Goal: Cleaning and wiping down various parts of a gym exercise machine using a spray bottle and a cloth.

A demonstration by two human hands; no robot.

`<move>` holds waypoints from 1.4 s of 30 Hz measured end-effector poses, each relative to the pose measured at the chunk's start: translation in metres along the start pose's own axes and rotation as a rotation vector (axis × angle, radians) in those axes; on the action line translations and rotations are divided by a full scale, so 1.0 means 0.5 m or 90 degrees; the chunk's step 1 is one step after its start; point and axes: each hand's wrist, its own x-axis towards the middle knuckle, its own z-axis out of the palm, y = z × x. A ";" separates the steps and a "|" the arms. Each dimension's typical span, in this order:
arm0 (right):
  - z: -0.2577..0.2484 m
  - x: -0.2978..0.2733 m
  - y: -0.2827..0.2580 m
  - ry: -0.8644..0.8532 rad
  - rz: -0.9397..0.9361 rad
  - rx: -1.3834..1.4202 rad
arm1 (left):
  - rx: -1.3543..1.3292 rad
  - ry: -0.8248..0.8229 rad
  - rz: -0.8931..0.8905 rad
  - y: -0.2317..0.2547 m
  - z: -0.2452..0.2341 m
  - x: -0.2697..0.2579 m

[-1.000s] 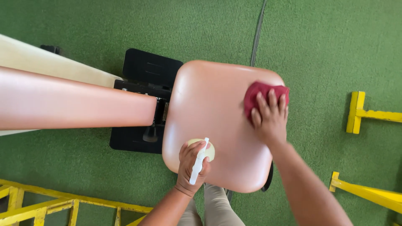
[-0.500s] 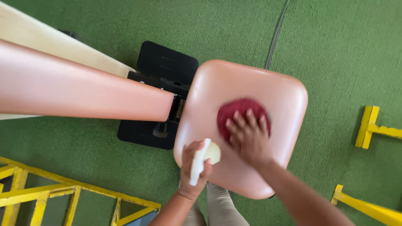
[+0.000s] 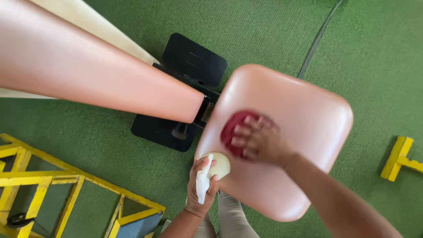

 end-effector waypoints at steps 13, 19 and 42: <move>-0.037 0.236 0.053 0.170 0.357 -0.097 | 0.092 0.027 0.089 0.014 0.013 0.014; -0.006 0.169 -0.084 0.017 0.060 -0.080 | 0.041 0.008 0.080 0.021 -0.003 0.035; 0.240 -0.070 -0.106 0.063 0.234 0.739 | 0.144 0.019 0.026 0.208 -0.194 -0.009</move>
